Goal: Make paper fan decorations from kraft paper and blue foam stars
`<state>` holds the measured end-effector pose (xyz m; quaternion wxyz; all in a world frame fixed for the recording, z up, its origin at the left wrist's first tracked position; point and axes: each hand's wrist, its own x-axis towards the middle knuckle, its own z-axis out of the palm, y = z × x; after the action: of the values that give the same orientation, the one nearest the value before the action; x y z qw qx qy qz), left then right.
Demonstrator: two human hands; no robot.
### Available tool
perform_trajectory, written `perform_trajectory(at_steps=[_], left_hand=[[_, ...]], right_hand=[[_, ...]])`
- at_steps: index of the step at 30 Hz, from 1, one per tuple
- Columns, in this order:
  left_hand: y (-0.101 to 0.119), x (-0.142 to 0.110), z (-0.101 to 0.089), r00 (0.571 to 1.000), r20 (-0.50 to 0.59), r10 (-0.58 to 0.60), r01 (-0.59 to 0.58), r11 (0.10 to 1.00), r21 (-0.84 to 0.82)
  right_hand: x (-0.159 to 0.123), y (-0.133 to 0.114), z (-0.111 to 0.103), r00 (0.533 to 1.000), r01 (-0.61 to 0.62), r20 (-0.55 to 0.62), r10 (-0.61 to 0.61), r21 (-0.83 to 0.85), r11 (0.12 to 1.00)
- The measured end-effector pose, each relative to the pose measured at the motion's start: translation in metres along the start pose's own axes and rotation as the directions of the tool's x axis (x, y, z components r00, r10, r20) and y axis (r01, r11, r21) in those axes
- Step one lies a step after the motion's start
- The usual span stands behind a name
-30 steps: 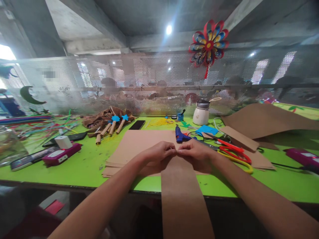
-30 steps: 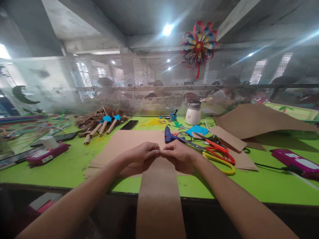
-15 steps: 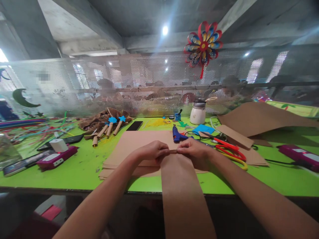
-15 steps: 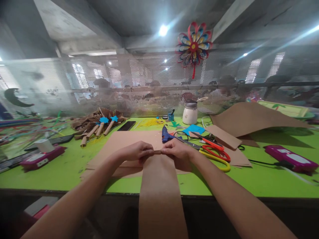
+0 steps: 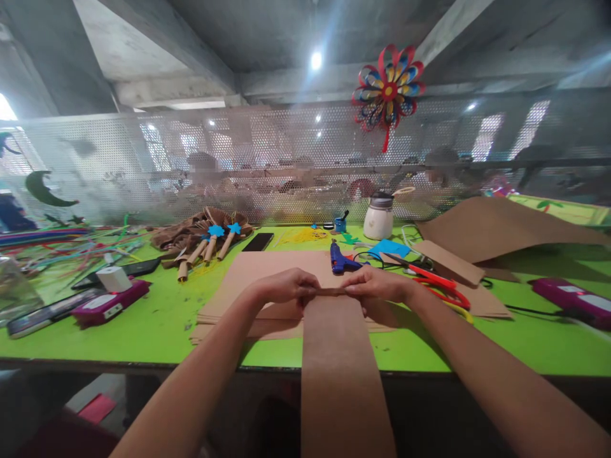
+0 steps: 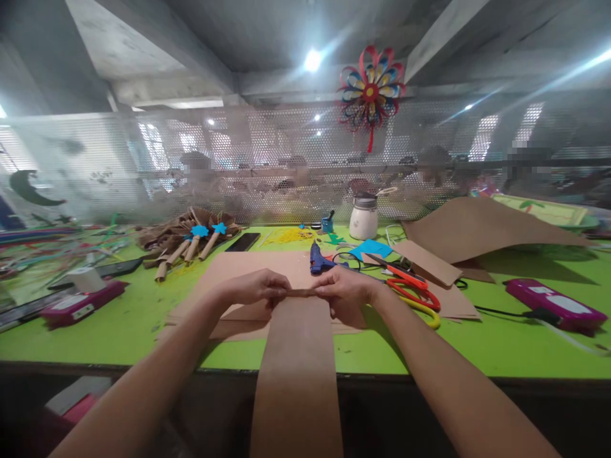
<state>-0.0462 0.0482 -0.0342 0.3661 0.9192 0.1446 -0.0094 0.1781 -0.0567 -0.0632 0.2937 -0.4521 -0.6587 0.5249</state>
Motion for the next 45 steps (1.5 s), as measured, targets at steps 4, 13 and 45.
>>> perform_trajectory(at_steps=[4,13,45], left_hand=[[0.004,-0.002,-0.001,1.0,-0.016,0.004,-0.004,1.0,0.005],[0.014,-0.005,-0.002,0.995,-0.099,-0.025,0.011,0.99,-0.14],[-0.012,0.015,0.016,0.925,-0.363,-0.118,-0.131,0.795,-0.592]], right_hand=[[-0.006,-0.007,0.0,0.999,-0.013,0.036,0.011,0.063,0.998],[-0.01,-0.004,-0.01,1.0,0.009,0.017,-0.009,0.012,1.0],[-0.001,-0.011,0.007,0.968,0.15,-0.173,-0.182,-0.185,0.971]])
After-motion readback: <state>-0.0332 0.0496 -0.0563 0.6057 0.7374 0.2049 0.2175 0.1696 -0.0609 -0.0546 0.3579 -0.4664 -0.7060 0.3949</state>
